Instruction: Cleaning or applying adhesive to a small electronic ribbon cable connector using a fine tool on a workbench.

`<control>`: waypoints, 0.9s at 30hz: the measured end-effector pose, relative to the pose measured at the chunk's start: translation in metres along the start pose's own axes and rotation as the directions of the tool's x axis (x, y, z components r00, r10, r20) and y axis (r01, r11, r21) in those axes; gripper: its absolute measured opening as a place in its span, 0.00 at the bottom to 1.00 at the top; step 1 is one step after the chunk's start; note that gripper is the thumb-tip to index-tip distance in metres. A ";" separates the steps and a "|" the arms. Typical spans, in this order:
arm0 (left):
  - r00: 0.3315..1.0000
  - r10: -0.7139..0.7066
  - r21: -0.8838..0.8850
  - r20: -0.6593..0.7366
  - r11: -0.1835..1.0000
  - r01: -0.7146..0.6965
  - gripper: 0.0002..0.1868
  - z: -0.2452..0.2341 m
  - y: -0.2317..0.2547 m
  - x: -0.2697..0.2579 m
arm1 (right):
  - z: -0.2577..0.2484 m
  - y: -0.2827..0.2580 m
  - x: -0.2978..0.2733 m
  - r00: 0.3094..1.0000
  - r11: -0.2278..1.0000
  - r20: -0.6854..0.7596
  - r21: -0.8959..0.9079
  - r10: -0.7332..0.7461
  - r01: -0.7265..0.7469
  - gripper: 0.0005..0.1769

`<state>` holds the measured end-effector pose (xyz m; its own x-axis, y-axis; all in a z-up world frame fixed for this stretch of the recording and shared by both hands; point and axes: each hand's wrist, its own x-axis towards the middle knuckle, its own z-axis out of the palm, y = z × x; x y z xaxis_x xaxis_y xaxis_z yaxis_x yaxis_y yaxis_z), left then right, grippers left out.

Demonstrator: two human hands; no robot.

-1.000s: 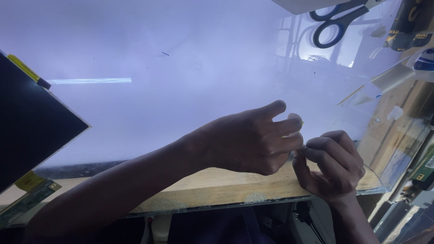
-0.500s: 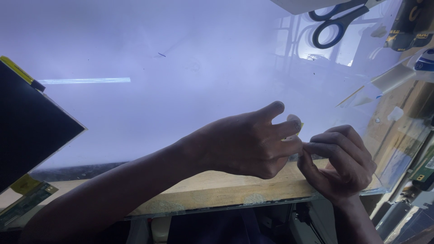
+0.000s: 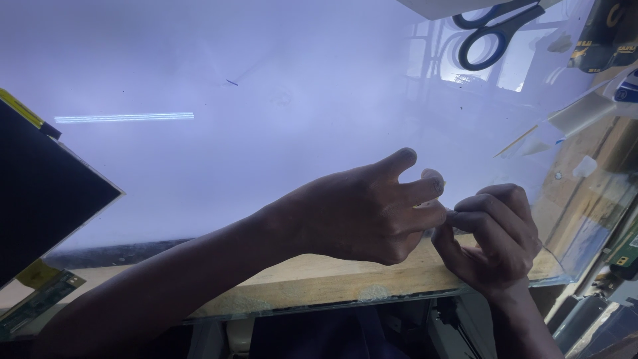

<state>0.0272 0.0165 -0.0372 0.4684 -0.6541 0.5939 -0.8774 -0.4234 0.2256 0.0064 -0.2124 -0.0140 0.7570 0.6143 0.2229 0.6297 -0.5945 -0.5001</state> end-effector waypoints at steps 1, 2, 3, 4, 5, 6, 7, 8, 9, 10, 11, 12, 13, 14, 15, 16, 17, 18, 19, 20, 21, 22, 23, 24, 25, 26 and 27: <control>1.000 0.003 -0.001 -0.001 1.000 -0.003 0.19 0.000 0.000 0.001 | 0.000 -0.001 -0.001 1.000 1.000 -0.002 -0.002 0.001 -0.001 0.13; 1.000 0.004 -0.002 0.006 1.000 -0.004 0.18 -0.001 0.000 0.001 | -0.001 -0.002 -0.001 1.000 1.000 -0.022 0.007 0.016 -0.016 0.12; 1.000 0.001 0.003 0.015 1.000 -0.001 0.18 -0.002 0.000 0.002 | -0.001 -0.002 0.000 0.999 1.000 -0.040 0.020 0.025 -0.024 0.10; 1.000 0.000 0.009 0.016 1.000 0.000 0.18 -0.002 -0.001 0.002 | 0.000 -0.001 0.002 0.999 1.000 -0.043 0.022 0.019 -0.018 0.10; 1.000 0.002 0.009 0.020 1.000 -0.002 0.19 -0.003 -0.001 0.001 | 0.001 -0.002 0.003 1.000 1.000 -0.022 0.015 -0.007 0.008 0.12; 1.000 0.005 0.008 0.024 1.000 -0.005 0.20 -0.002 -0.001 0.002 | 0.001 -0.001 0.003 0.999 0.999 -0.001 0.009 -0.034 0.034 0.14; 1.000 0.007 0.001 0.026 1.000 -0.007 0.20 -0.001 0.000 0.001 | 0.001 -0.001 0.002 1.000 1.000 -0.001 0.009 -0.026 0.026 0.14; 1.000 -0.010 -0.032 0.005 0.999 0.010 0.19 0.000 0.001 0.001 | 0.000 0.000 0.001 1.000 1.000 -0.016 0.013 -0.011 0.011 0.13; 1.000 -0.023 -0.058 -0.017 0.998 0.022 0.18 0.001 -0.001 0.002 | 0.000 0.002 0.001 0.999 1.000 -0.038 0.014 -0.001 0.002 0.12; 1.000 -0.015 -0.057 -0.017 0.998 0.014 0.18 0.000 -0.001 0.002 | 0.000 0.001 0.002 0.999 1.000 -0.045 0.011 0.001 0.000 0.12; 1.000 -0.024 -0.057 -0.020 0.998 0.023 0.17 0.000 -0.001 0.003 | 0.000 0.001 0.002 0.999 1.000 -0.041 0.018 -0.019 0.020 0.11; 0.999 -0.032 -0.057 -0.024 0.998 0.031 0.16 -0.001 0.000 0.003 | -0.001 0.001 0.003 0.999 0.999 -0.037 0.025 -0.039 0.040 0.11; 0.999 -0.031 -0.061 -0.019 0.998 0.030 0.16 0.000 0.001 0.002 | -0.001 0.001 0.003 0.999 0.999 -0.038 0.028 -0.033 0.034 0.11; 0.999 -0.037 -0.068 -0.018 0.997 0.036 0.16 0.000 0.001 0.003 | -0.001 0.001 0.003 1.000 0.999 -0.021 0.036 -0.008 0.009 0.11; 0.999 -0.036 -0.076 -0.020 0.997 0.034 0.15 0.001 0.000 0.004 | -0.002 0.001 0.003 1.000 0.999 -0.009 0.037 0.019 -0.019 0.12; 0.999 -0.027 -0.082 -0.018 0.996 0.026 0.15 0.000 0.001 0.005 | -0.003 0.000 0.002 1.000 0.999 -0.014 0.034 0.027 -0.027 0.12; 0.999 -0.033 -0.085 -0.015 0.996 0.032 0.16 -0.001 0.000 0.006 | -0.004 0.000 0.002 0.999 0.999 -0.042 0.034 0.021 -0.020 0.11; 0.999 -0.039 -0.087 -0.012 0.995 0.038 0.16 -0.001 0.000 0.006 | -0.005 0.000 0.002 0.997 0.999 -0.069 0.035 0.015 -0.013 0.11; 0.999 -0.038 -0.089 -0.008 0.995 0.037 0.16 -0.001 0.000 0.007 | -0.004 0.000 0.004 0.997 0.999 -0.071 0.038 0.019 -0.016 0.11; 0.999 -0.037 -0.086 -0.007 0.996 0.036 0.16 -0.001 0.000 0.008 | -0.004 0.000 0.005 0.999 0.999 -0.034 0.033 0.012 -0.011 0.11; 0.999 -0.031 -0.087 -0.006 0.996 0.030 0.16 0.000 -0.001 0.008 | -0.003 0.000 0.006 1.000 1.000 0.000 0.026 0.010 -0.010 0.11; 1.000 -0.026 -0.092 -0.001 0.995 0.026 0.16 -0.001 0.000 0.009 | -0.004 0.000 0.003 1.000 0.999 -0.005 0.028 0.018 -0.018 0.11; 0.999 -0.032 -0.096 -0.007 0.995 0.032 0.15 -0.001 0.000 0.010 | -0.005 0.002 0.002 1.000 1.000 -0.025 0.016 0.018 -0.018 0.12; 0.999 -0.039 -0.100 -0.013 0.994 0.038 0.14 -0.001 0.000 0.011 | -0.006 0.003 0.000 0.999 1.000 -0.046 0.005 0.019 -0.018 0.14; 0.999 -0.033 -0.099 -0.009 0.995 0.032 0.14 -0.001 -0.001 0.012 | -0.006 0.004 0.005 0.998 1.000 -0.053 0.006 0.020 -0.020 0.14; 1.000 -0.028 -0.098 -0.004 0.995 0.028 0.15 0.000 -0.001 0.012 | -0.006 0.004 0.009 0.999 0.999 -0.038 0.030 -0.024 0.025 0.13; 1.000 -0.029 -0.104 0.004 0.994 0.030 0.15 0.000 0.000 0.012 | -0.006 0.003 0.011 0.998 0.996 -0.018 0.060 -0.064 0.065 0.12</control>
<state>0.0330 0.0083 -0.0300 0.4943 -0.6439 0.5840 -0.8692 -0.3748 0.3225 0.0174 -0.2102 -0.0083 0.7183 0.6417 0.2689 0.6657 -0.5215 -0.5338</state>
